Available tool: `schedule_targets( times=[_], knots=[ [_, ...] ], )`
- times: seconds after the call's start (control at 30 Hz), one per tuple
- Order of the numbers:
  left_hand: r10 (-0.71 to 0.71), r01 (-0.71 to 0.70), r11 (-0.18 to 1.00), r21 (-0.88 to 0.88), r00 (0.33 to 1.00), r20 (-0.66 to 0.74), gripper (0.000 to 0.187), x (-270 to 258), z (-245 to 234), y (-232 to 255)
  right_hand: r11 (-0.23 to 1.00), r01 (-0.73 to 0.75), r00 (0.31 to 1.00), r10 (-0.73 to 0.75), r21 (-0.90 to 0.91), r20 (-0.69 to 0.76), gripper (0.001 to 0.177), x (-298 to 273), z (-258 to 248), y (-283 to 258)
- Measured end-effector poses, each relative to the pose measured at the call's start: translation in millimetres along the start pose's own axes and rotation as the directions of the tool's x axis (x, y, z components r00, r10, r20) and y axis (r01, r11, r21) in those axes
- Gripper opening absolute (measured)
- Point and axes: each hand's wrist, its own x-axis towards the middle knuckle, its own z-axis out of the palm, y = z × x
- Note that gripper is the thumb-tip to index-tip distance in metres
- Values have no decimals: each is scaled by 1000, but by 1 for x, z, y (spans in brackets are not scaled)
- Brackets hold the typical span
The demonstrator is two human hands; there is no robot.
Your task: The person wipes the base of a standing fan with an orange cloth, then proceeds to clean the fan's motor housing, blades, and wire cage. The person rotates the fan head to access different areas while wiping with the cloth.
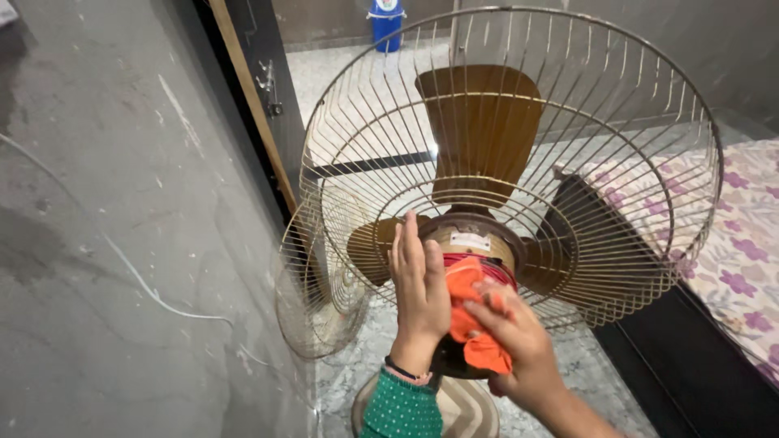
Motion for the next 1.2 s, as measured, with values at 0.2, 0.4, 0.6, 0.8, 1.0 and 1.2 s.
schedule_targets(
  times=[0.2, 0.4, 0.6, 0.8, 1.0, 1.2],
  knots=[
    [-83, 34, 976, 217, 972, 221, 67, -7, 4, -2, 977, -213, 975, 214, 23, -63, 51, 30, 13, 57],
    [-8, -106, 919, 380, 958, 286, 58, -9, -1, 11, 998, -56, 989, 58, -19, 133, 44, 107, 15, 67],
    [-227, 170, 885, 434, 970, 83, 92, -17, -2, 20, 933, -119, 607, 338, -338, 719, 52, 158, 46, 42],
    [-71, 52, 961, 272, 996, 58, 104, -16, -3, 3, 919, -367, 596, 114, 143, 795, 84, 167, 62, 36],
    [-143, 160, 978, -135, 982, 124, 78, 14, 3, -55, 604, -574, 780, 200, 553, 592, 103, 152, 54, 50],
    [-263, 224, 849, -478, 965, -14, 25, 16, 18, -137, 894, -296, 949, 234, 337, 212, 69, 125, 51, 34]
  ],
)
